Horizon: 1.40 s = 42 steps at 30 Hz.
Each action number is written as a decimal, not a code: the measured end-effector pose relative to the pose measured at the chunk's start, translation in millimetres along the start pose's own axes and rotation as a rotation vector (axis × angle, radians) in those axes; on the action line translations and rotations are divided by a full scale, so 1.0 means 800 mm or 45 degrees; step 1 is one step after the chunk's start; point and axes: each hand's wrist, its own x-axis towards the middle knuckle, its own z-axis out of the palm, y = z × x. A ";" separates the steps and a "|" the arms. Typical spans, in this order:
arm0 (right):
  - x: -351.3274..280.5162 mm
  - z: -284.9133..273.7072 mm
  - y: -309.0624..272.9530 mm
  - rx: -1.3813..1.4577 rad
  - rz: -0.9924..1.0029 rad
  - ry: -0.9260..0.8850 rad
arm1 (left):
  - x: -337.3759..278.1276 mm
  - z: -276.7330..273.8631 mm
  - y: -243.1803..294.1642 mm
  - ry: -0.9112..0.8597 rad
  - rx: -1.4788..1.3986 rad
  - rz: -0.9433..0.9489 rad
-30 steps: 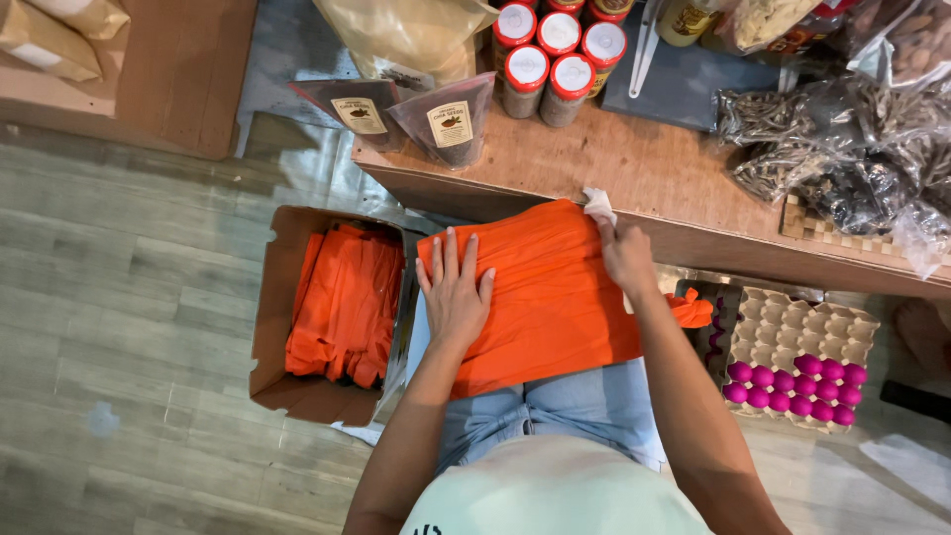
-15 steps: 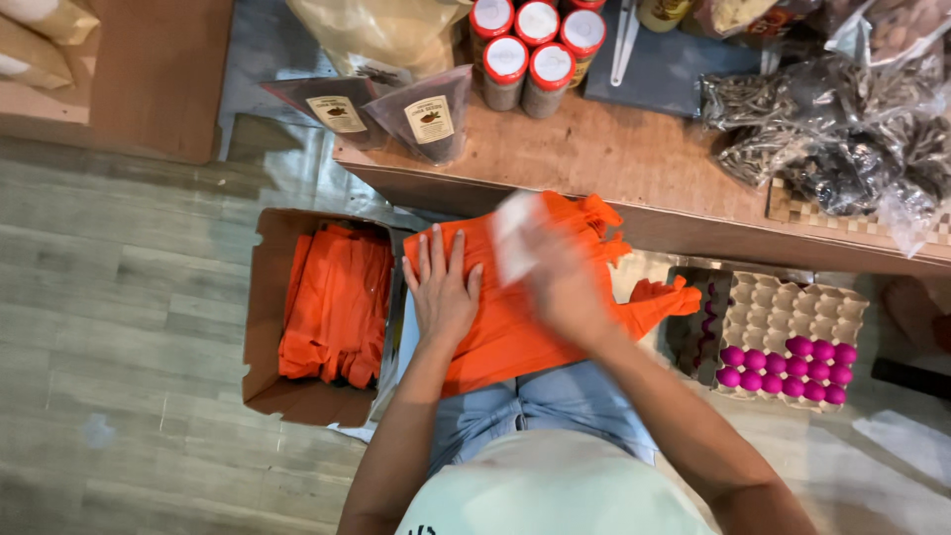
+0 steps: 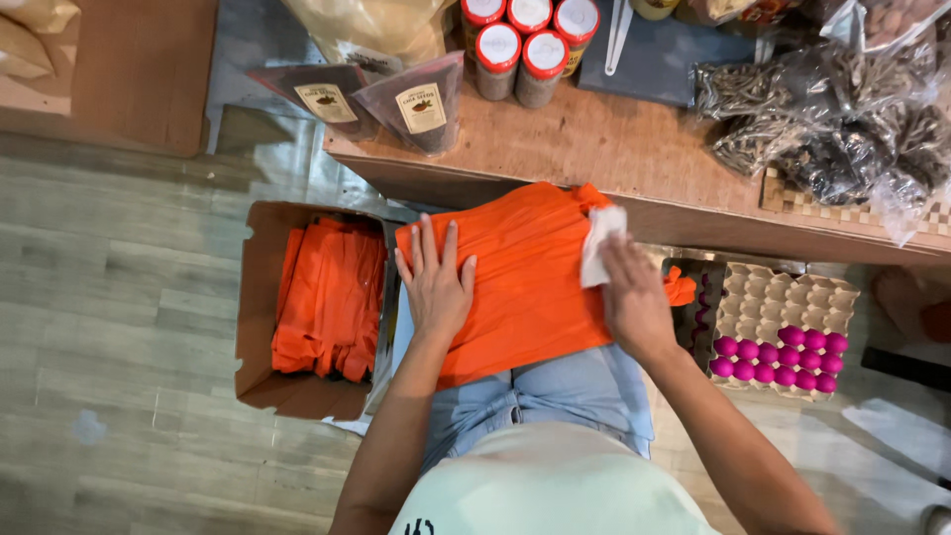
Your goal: The person picks up orange plastic bags one at a time and wipes both sides of each bag with a white cloth before setting them aside.
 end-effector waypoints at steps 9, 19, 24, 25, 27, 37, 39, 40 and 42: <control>-0.003 -0.032 -0.141 0.516 -0.363 -0.196 | -0.064 -0.040 0.034 -0.126 0.045 0.213; -0.029 -0.052 -0.011 0.295 0.122 0.031 | -0.058 -0.028 0.009 0.021 -0.126 0.042; 0.078 0.020 -0.067 0.509 0.010 0.182 | -0.001 0.014 -0.079 0.128 -0.680 -0.665; 0.108 0.039 -0.097 0.519 -0.084 0.110 | 0.008 0.031 -0.089 0.022 -0.885 -0.741; 0.154 0.079 -0.144 0.528 -0.185 0.042 | 0.019 0.063 -0.108 -0.077 -1.090 -0.811; 0.156 0.153 -0.101 0.030 -0.269 -0.201 | 0.009 0.083 -0.104 0.271 -0.796 -0.492; 0.151 0.141 -0.058 -0.051 -0.259 -0.223 | 0.017 0.065 -0.086 0.271 -0.832 -0.511; 0.144 0.133 -0.040 -0.079 -0.220 -0.205 | 0.015 0.055 -0.077 0.262 -0.822 -0.537; 0.134 0.124 -0.008 -0.108 -0.185 -0.183 | 0.014 0.031 -0.057 0.259 -0.814 -0.564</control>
